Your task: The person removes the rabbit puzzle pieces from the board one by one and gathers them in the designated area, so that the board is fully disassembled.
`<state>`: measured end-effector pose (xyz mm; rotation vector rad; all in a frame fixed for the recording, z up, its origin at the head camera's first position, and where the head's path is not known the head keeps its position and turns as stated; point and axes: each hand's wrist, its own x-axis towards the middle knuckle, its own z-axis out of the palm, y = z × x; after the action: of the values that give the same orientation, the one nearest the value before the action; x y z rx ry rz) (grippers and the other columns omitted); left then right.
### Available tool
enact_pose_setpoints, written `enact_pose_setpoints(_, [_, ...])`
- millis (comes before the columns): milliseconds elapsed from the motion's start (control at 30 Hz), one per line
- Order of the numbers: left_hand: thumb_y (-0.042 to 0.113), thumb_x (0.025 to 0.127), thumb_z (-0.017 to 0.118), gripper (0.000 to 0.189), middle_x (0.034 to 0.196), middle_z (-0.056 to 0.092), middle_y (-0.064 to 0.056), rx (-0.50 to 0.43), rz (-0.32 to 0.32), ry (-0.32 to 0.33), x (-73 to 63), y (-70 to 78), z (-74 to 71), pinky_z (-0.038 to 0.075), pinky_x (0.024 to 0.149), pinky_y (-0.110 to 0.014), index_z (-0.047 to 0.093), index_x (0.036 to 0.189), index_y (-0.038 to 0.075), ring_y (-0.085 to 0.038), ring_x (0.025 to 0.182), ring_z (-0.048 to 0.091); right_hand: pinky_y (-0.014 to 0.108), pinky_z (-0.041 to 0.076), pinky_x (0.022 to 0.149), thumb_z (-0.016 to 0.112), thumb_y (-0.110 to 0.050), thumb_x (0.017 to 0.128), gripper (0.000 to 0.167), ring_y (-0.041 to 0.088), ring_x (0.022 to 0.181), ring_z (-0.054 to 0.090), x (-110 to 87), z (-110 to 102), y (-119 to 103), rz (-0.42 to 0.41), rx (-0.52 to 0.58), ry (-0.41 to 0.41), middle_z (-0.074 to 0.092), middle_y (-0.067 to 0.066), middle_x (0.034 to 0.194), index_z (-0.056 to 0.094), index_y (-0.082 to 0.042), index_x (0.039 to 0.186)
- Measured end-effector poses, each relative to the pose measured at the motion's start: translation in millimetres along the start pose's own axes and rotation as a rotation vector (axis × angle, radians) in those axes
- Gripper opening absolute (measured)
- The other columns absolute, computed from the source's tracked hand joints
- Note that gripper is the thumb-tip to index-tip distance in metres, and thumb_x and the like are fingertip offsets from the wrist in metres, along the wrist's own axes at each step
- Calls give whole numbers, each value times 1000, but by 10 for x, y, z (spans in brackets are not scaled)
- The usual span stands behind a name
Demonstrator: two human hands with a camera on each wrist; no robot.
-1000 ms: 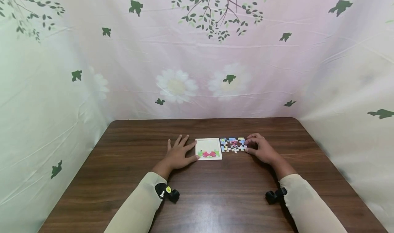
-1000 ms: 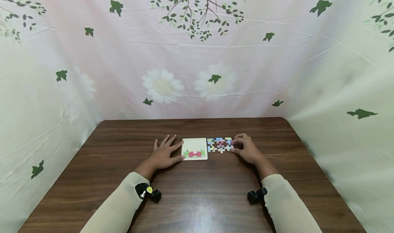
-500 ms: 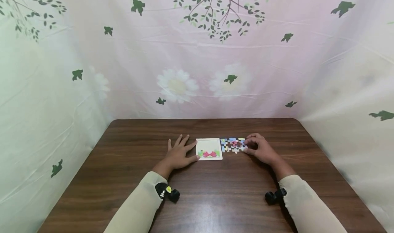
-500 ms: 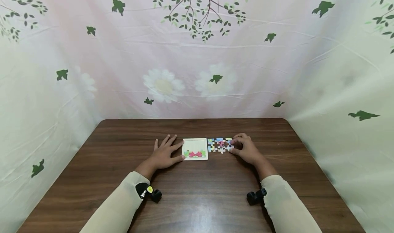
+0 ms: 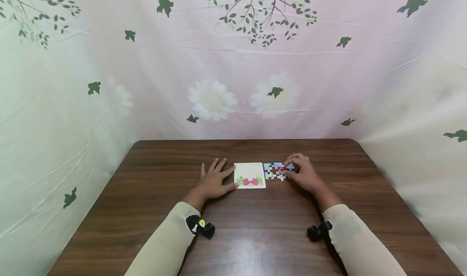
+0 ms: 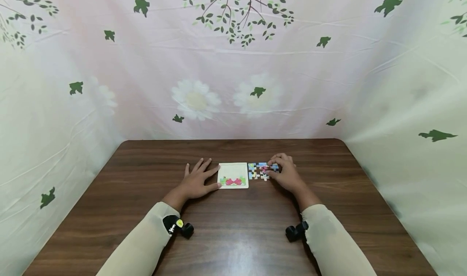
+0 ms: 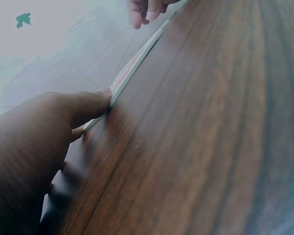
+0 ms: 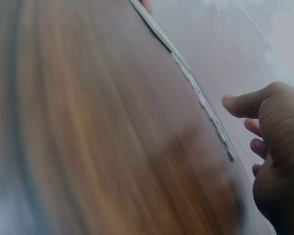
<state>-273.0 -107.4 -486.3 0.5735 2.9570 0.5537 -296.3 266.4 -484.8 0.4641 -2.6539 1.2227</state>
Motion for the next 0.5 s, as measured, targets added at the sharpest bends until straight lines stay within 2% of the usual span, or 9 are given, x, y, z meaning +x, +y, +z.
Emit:
enact_pose_setpoints(200, [75,102,55,79,185,20,-5,-4,3,1,0,0,-1,-3,129,-82,36,171,40,-37,174,7,66,36,113,84,-3,93,16,45,136,45,49,128,-101,-15,37,5,61,22,136,77,-1,108])
enact_pose_setpoints(500, [74,102,55,79,185,20,-6,-4,-2,-6,-7,4,-2,-3,129,-82,37,171,40,-38,174,7,65,37,112,84,1,93,18,43,134,47,101,323,-243,-69,79,11,63,21,133,78,1,109])
